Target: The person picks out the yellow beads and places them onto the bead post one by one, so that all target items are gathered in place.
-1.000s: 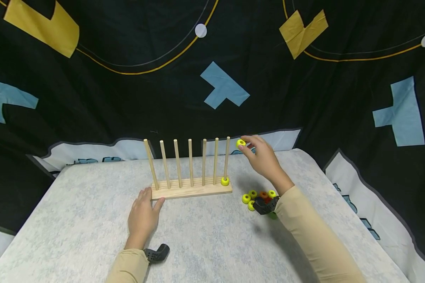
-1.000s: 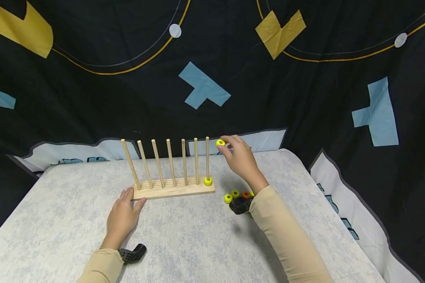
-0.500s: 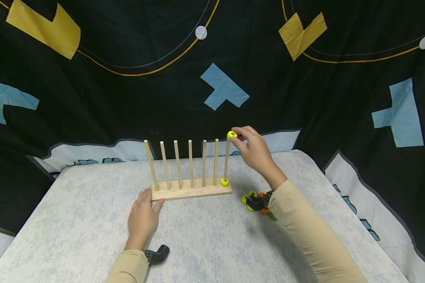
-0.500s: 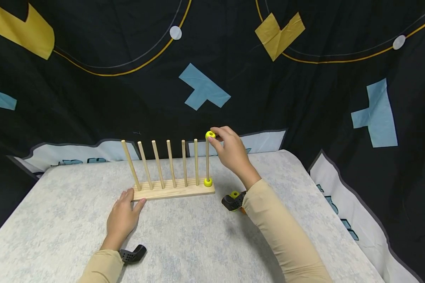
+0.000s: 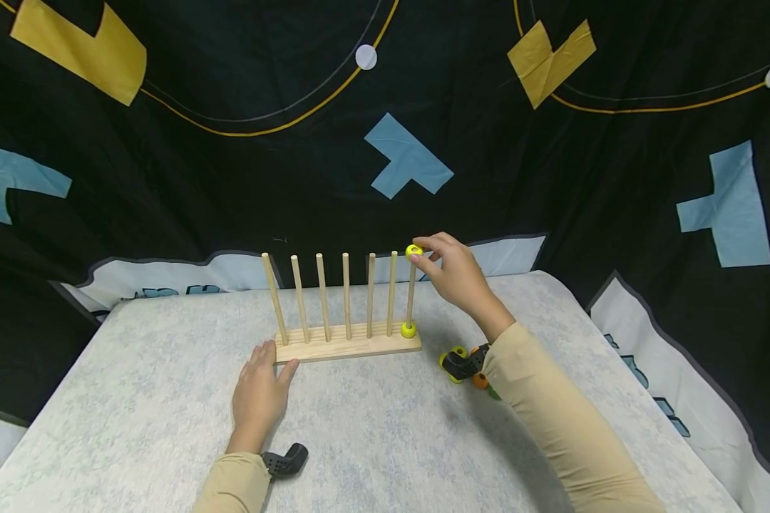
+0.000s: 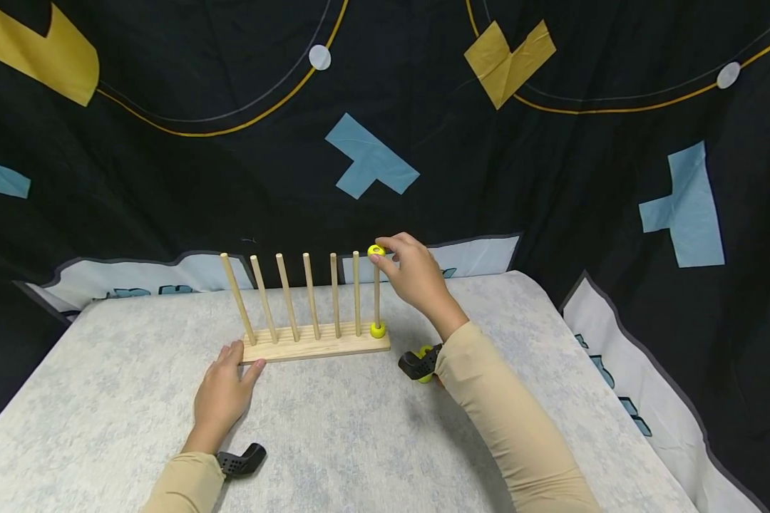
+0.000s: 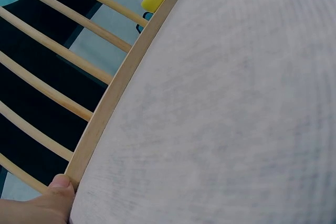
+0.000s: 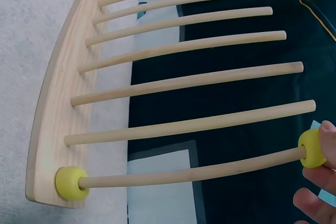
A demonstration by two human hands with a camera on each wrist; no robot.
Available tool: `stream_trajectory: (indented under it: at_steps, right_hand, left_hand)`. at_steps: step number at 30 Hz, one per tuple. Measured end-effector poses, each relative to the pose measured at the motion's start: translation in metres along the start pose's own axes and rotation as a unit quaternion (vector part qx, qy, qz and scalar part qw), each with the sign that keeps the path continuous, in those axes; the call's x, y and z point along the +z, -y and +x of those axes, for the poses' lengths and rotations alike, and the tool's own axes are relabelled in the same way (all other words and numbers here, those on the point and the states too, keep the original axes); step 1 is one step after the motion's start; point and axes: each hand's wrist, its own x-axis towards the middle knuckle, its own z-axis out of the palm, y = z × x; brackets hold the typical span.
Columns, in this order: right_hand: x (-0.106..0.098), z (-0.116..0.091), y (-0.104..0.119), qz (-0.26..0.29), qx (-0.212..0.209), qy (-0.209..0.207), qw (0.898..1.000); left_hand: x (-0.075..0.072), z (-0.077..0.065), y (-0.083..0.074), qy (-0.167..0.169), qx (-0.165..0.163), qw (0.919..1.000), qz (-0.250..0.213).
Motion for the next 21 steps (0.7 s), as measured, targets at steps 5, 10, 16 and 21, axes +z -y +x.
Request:
stream_trajectory:
  at_steps: [5,10,16,21]
  right_hand:
    - [0.002,-0.001,-0.0023,-0.007,0.006,0.005,1.0]
    - [0.0013,-0.0021,-0.0032,-0.004,0.004,0.009,1.0]
    - [0.0006,-0.0035,-0.0055,0.001,0.001,0.015,1.0]
    - [0.0004,-0.0046,-0.0078,0.003,0.0,0.018,1.0]
  left_hand:
    - [0.0004,-0.0002,-0.0005,-0.003,0.001,1.0,0.0]
    - [-0.0002,-0.0001,-0.0011,-0.002,0.002,1.0,0.002]
    - [-0.0021,0.0001,-0.0021,0.01,-0.002,0.9999,0.005]
    - [-0.0019,0.0,-0.0021,0.01,0.001,0.9999,0.004]
